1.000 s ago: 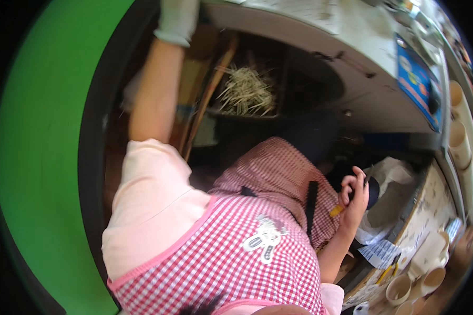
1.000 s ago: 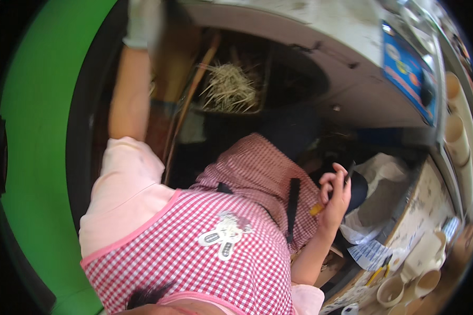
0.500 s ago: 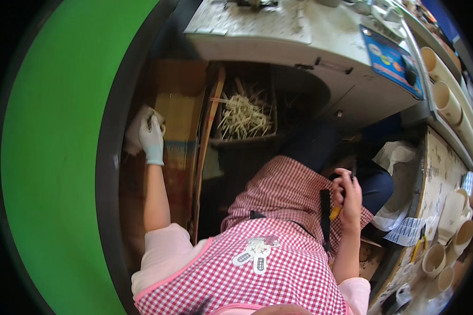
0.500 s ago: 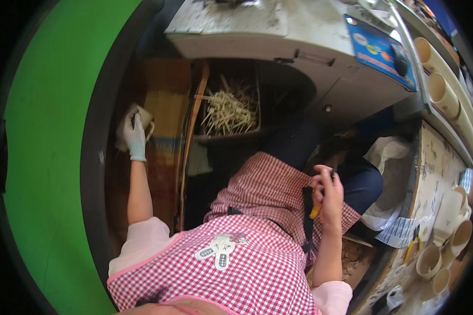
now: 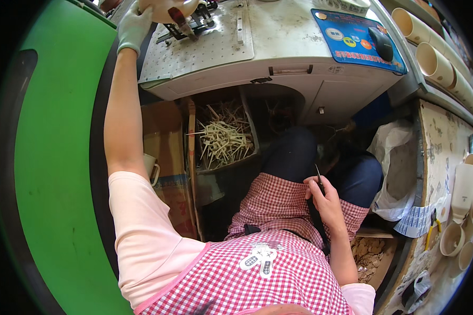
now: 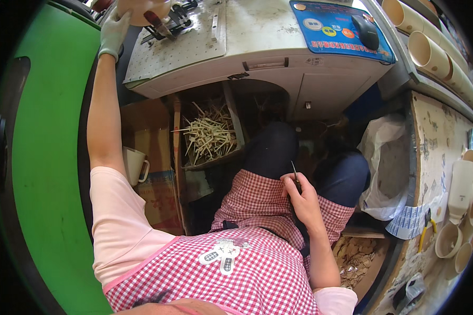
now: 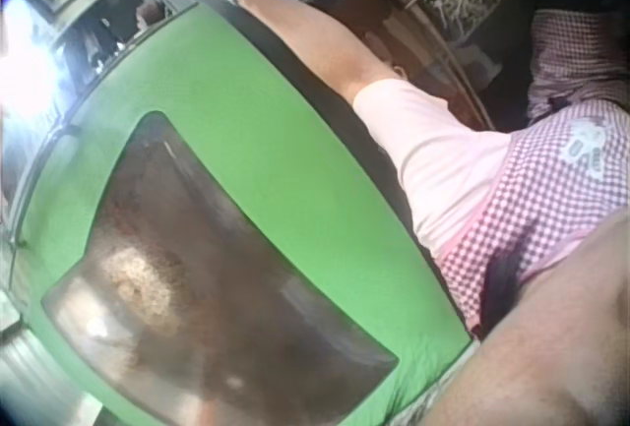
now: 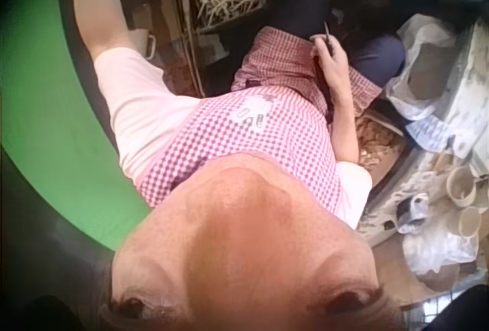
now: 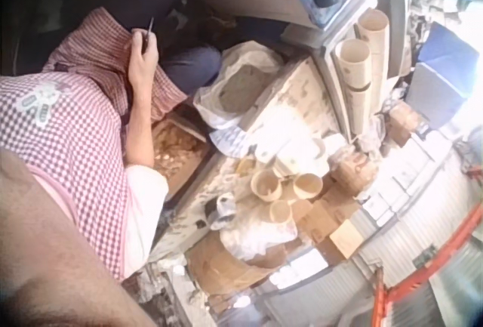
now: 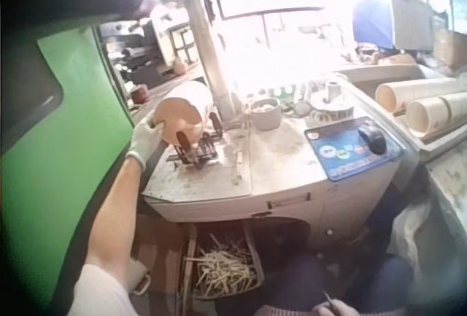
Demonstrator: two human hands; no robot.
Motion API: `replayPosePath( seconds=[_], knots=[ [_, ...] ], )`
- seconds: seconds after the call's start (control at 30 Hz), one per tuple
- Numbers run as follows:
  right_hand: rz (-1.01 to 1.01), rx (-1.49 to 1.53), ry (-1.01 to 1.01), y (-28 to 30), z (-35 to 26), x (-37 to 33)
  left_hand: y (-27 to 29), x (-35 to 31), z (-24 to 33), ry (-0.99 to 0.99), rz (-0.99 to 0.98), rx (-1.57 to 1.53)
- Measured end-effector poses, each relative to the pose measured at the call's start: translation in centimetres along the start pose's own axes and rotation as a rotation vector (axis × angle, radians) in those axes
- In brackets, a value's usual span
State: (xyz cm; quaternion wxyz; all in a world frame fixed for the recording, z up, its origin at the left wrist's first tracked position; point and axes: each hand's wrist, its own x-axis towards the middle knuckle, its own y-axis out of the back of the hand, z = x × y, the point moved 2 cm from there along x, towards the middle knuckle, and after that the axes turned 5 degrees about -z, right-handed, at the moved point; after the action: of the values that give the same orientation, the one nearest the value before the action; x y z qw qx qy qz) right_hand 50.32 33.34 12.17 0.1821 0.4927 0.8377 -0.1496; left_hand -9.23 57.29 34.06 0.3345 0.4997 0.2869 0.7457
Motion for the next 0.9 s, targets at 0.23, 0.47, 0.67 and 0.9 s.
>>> replayPosePath(
  seconds=[0.23,0.47,0.67,0.9],
  knots=[
    [-0.022,-0.102,0.013,0.4,1.3,0.9,-0.1,1.1,-3.1,-0.008,-0.060,0.084],
    [-0.025,-0.119,0.059,-0.1,1.8,1.0,0.7,1.5,-3.3,-0.116,-0.083,0.175],
    [-0.042,-0.142,0.040,0.0,2.5,0.9,-0.1,0.1,-2.2,0.014,-0.118,-0.396],
    [-0.046,-0.125,0.061,-0.3,1.9,0.8,0.4,-2.8,2.5,-0.017,-0.140,-0.532]
  ],
)
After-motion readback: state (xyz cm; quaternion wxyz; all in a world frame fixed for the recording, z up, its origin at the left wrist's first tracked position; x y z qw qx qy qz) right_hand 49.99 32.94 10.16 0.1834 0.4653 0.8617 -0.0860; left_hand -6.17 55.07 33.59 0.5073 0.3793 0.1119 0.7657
